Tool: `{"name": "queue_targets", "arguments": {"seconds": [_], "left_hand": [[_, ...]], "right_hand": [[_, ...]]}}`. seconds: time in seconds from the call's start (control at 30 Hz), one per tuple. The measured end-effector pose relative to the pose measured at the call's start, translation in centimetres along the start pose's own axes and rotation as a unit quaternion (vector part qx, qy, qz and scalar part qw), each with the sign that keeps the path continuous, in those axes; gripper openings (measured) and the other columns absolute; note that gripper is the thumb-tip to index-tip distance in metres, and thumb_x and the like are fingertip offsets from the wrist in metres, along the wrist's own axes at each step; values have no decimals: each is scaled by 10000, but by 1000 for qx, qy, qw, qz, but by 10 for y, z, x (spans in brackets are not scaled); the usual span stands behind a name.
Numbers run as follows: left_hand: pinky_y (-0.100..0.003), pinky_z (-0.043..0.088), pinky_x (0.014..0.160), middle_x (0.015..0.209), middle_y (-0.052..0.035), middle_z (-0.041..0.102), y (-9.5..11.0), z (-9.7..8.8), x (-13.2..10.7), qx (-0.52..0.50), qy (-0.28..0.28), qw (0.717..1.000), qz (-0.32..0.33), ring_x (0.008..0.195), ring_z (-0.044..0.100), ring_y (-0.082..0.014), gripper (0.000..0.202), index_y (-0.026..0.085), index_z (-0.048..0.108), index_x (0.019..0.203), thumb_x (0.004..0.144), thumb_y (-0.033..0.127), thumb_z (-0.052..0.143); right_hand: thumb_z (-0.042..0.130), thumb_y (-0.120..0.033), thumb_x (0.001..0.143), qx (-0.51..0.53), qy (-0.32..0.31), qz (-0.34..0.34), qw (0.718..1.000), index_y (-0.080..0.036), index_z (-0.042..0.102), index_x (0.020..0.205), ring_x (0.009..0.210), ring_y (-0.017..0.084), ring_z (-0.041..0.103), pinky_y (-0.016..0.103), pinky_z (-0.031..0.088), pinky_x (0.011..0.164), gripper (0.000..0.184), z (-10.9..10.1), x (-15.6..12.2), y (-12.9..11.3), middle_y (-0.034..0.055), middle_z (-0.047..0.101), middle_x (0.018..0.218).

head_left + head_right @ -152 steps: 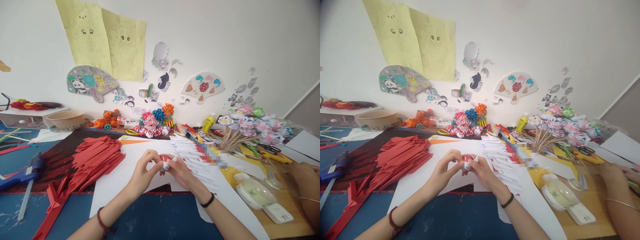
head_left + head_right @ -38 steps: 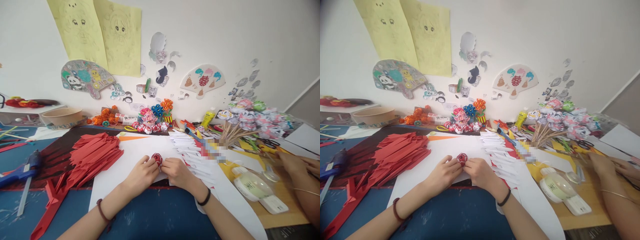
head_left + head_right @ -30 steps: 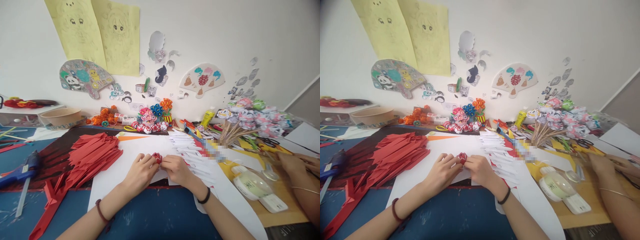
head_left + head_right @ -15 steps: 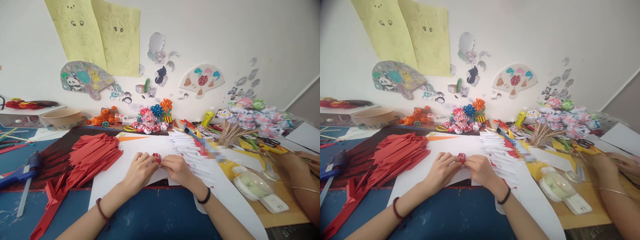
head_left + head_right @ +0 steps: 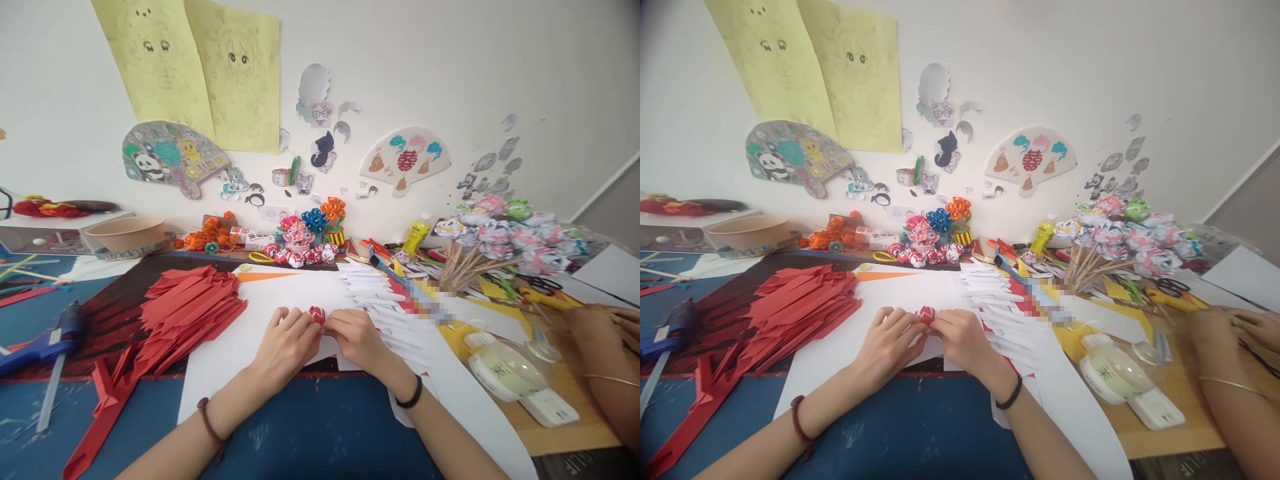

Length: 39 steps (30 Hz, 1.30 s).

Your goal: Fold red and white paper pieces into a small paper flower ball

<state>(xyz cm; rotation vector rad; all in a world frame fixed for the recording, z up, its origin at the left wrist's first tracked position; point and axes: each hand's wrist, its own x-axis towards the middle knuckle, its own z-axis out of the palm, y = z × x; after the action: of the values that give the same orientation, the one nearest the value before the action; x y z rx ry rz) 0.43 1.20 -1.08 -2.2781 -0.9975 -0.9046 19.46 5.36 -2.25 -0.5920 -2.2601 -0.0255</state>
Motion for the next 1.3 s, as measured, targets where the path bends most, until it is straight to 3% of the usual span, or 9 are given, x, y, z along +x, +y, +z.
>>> {"name": "queue_targets", "arguments": {"seconds": [0.17, 0.43, 0.53, 0.67, 0.73, 0.83, 0.9, 1.03, 1.3], "left_hand": [[-355, 316, 746, 824, -28, 655, 1, 3, -2, 11, -2, 1000, -18, 775, 519, -187, 51, 180, 592, 921, 934, 165, 545], [-359, 306, 775, 933, -39, 637, -4, -2, -2, -132, -125, 982, -43, 855, 487, -194, 166, 186, 582, 958, 1014, 224, 431], [-361, 309, 780, 944, -40, 636, -5, -2, 0, -181, -153, 970, -60, 867, 483, -196, 179, 192, 589, 959, 1016, 237, 426], [-354, 317, 789, 959, -30, 651, -8, -1, 2, -238, -130, 955, -119, 884, 496, -194, 146, 211, 603, 948, 999, 276, 482], [-347, 326, 795, 955, -27, 655, -10, -3, 4, -273, -106, 942, -165, 883, 500, -191, 148, 210, 603, 908, 987, 292, 507], [-329, 352, 820, 897, -19, 643, -12, -8, 8, -359, -75, 899, -238, 867, 497, -184, 182, 204, 596, 850, 969, 328, 536], [-309, 367, 809, 869, -12, 624, -13, -11, 10, -423, -74, 861, -272, 843, 484, -176, 200, 206, 609, 851, 956, 365, 549], [-287, 364, 775, 813, -2, 592, -13, -13, 11, -483, -88, 813, -313, 789, 450, -163, 249, 206, 641, 835, 924, 430, 575], [-283, 350, 730, 764, -5, 578, -12, -17, 12, -463, -79, 818, -332, 770, 443, -166, 284, 197, 630, 772, 903, 445, 585]], "right_hand": [[429, -69, 939, 11, 5, 8, 1000, -167, 628, 740, 629, 153, 546, 271, 412, 612, 298, -1, 0, -1, 41, 626, 684], [443, -88, 946, 36, -26, -6, 999, -170, 670, 749, 615, 148, 533, 269, 402, 594, 312, 0, -1, 7, 29, 633, 667], [505, -69, 917, 64, -43, 24, 997, -182, 666, 707, 630, 151, 523, 272, 393, 600, 287, -1, 1, 7, 14, 628, 644], [649, -124, 868, 118, -2, 102, 988, -193, 683, 728, 756, 167, 561, 291, 433, 696, 159, -8, 7, 4, 22, 641, 761], [716, -231, 848, 155, 28, 157, 975, -209, 709, 868, 876, 190, 578, 318, 458, 775, 31, -13, 10, 3, 52, 637, 936], [816, -382, 745, 262, 31, 259, 929, -264, 548, 1304, 980, 205, 583, 341, 495, 821, 631, -15, 11, 3, 102, 540, 1272], [831, -436, 712, 365, -24, 301, 880, -286, 400, 1431, 973, 193, 603, 352, 514, 848, 852, -13, 11, 4, 108, 512, 1319], [790, -457, 756, 483, -106, 283, 822, -210, 541, 1316, 955, 201, 623, 337, 525, 839, 661, -8, 11, 0, 79, 624, 1136], [822, -361, 734, 451, -112, 268, 844, -188, 682, 1173, 936, 201, 605, 313, 475, 847, 493, -13, 18, -9, 36, 687, 1033]]}}
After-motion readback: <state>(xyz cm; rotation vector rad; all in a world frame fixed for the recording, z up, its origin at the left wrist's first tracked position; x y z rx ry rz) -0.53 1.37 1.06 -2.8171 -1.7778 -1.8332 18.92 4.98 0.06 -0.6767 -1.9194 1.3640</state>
